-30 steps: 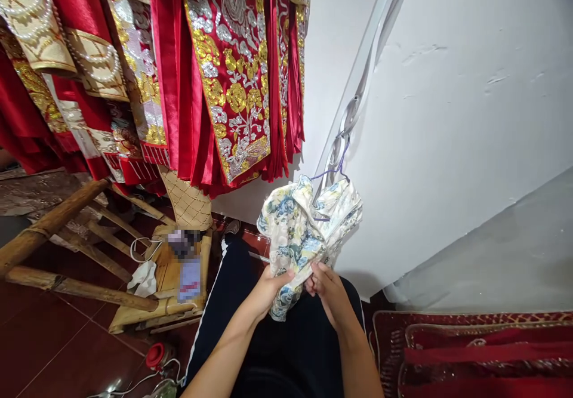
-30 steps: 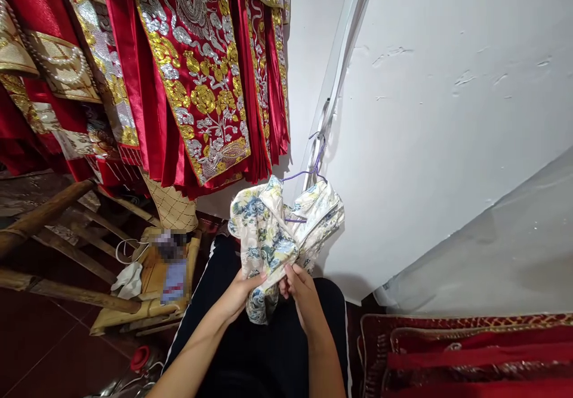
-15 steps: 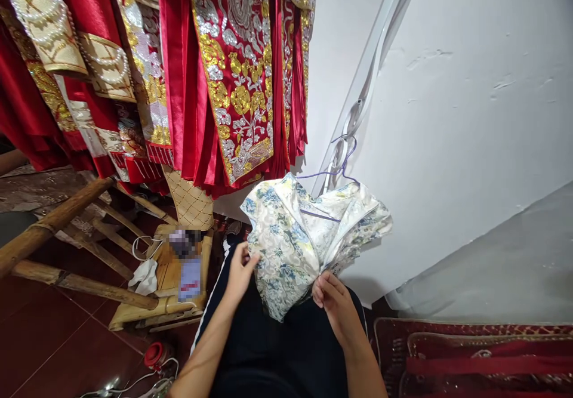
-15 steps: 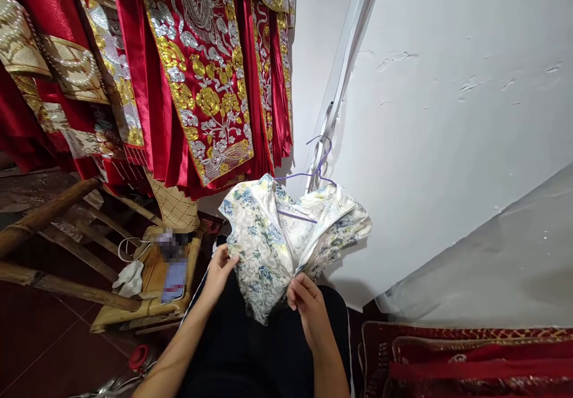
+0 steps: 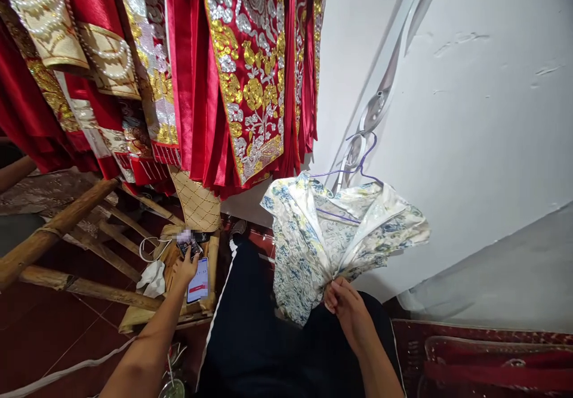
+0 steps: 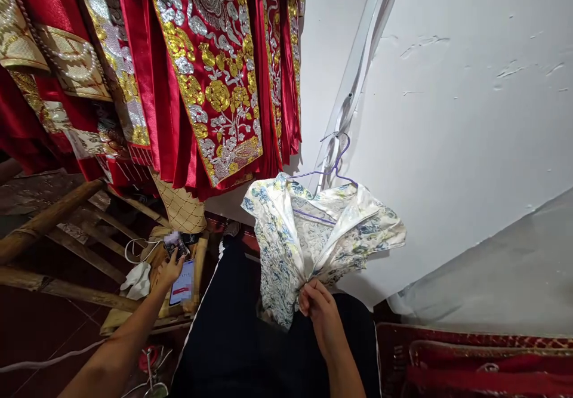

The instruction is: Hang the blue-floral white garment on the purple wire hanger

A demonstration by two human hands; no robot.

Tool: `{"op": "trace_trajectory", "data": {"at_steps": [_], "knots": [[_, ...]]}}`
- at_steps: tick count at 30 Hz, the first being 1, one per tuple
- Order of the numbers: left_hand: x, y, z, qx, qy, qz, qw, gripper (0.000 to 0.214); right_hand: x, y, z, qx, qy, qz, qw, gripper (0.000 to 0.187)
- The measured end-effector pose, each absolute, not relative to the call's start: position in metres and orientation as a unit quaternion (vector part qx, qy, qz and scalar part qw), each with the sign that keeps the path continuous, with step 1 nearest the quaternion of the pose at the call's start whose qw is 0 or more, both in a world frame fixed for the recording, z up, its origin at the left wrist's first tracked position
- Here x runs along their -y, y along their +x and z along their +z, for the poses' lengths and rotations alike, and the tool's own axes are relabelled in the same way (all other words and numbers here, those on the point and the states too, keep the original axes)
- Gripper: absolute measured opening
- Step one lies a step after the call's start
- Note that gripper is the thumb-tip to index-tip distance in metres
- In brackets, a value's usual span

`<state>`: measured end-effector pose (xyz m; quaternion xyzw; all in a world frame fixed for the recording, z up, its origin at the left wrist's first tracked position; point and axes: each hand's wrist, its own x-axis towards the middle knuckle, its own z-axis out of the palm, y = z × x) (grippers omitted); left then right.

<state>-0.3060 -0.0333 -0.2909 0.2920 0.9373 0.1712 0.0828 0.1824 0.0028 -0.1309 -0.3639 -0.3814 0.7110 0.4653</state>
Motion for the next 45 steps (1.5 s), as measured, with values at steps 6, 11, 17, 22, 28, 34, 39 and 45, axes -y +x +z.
{"op": "trace_trajectory", "data": {"at_steps": [6, 11, 17, 22, 28, 34, 39, 45], "knots": [[0.031, -0.296, -0.286, -0.935, 0.273, 0.186, 0.131, 0.066, -0.003, 0.178, -0.125, 0.370, -0.370, 0.710, 0.470, 0.027], [0.030, -0.272, -0.253, -0.920, 0.226, 0.296, 0.122, 0.069, -0.001, 0.177, -0.121, 0.373, -0.379, 0.705, 0.468, 0.029], [0.025, -0.153, -0.199, -0.786, 0.415, 0.450, 0.089, 0.054, 0.001, 0.172, -0.120, 0.388, -0.386, 0.696, 0.464, 0.032], [0.020, 0.008, -0.163, -0.461, 0.640, 0.534, 0.305, 0.034, -0.005, 0.170, -0.107, 0.446, -0.414, 0.657, 0.444, 0.031], [0.007, 0.073, -0.123, -0.471, 0.481, 0.628, 0.390, 0.028, 0.002, 0.177, -0.087, 0.478, -0.437, 0.622, 0.440, 0.034], [0.005, 0.070, -0.117, -0.472, 0.525, 0.599, 0.378, 0.017, -0.014, 0.183, -0.055, 0.458, -0.448, 0.599, 0.481, 0.027], [0.008, 0.072, -0.136, -0.489, 0.570, 0.562, 0.346, 0.022, -0.067, 0.197, 0.025, 0.443, -0.411, 0.559, 0.568, 0.024], [-0.003, 0.058, -0.137, -0.505, 0.592, 0.521, 0.351, 0.014, -0.072, 0.177, 0.065, 0.397, -0.306, 0.558, 0.661, 0.020]]}}
